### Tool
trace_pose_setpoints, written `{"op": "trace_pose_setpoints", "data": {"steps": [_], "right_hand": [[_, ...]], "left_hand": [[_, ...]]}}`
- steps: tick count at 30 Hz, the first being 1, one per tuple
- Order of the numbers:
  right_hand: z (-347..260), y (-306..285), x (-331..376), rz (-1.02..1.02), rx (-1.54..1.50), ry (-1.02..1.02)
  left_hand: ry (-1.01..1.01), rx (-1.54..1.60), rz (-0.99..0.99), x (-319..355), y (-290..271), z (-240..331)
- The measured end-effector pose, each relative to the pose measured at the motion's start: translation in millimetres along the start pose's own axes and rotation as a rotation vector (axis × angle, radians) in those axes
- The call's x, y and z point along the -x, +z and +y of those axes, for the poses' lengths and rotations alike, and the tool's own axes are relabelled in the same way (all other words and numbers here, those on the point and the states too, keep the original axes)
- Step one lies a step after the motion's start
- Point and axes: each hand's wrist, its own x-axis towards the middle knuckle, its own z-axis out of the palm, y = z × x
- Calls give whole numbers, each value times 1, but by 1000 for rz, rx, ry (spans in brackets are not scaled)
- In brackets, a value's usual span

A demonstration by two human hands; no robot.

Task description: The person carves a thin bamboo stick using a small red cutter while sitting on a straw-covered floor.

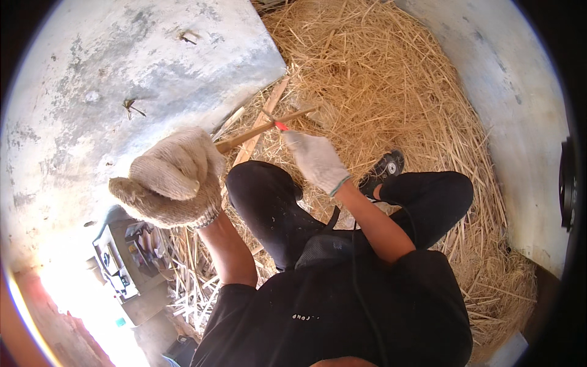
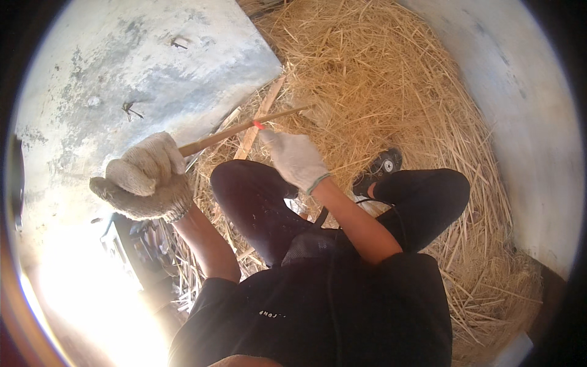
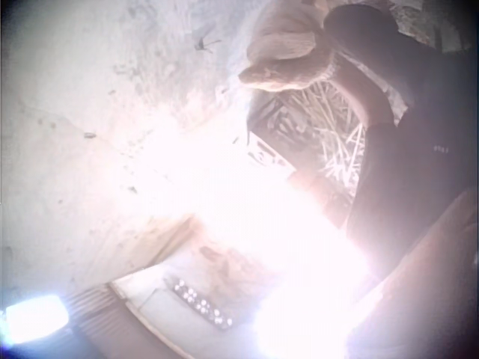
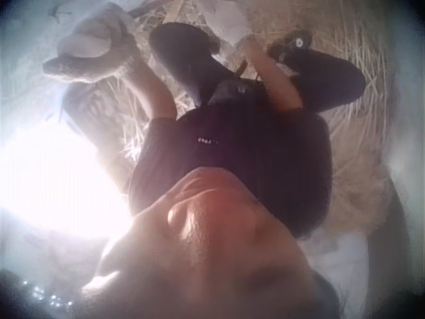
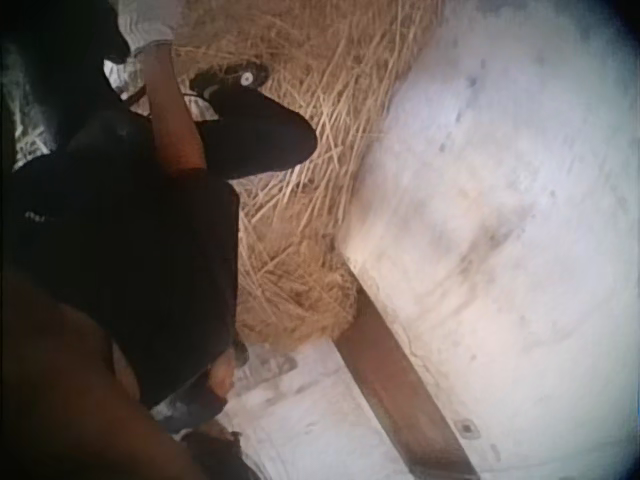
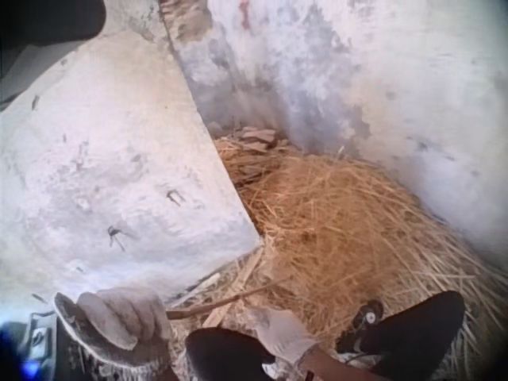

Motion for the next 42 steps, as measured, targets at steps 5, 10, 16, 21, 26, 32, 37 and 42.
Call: {"op": "trace_pose_setpoints", "data": {"steps": [5,10,16,21,26,32,37,42], "right_hand": [[-54,-1,22,101,141,-231],[11,16,7,73,417,-187],[9,-27,17,82,317,-169],[-56,-21,38,4,12,-94],[3,-9,2,12,-66,38],[51,25,-30,55,119,18],[240,14,-39,-4,406,585],[128,-24,-38,107,126,309]], "left_hand": [[-8,-44,132,3,-16,5],[-23,-5,-11,2,1,-1],[-41,13,-131,1,14,-3],[-56,98,-171,-11,6,-12],[-19,16,-291,-12,9,-9],[-22,-113,-171,-13,-8,-2],[-32,-113,-266,-18,25,-15],[-86,-110,-339,-36,32,-25]]}}
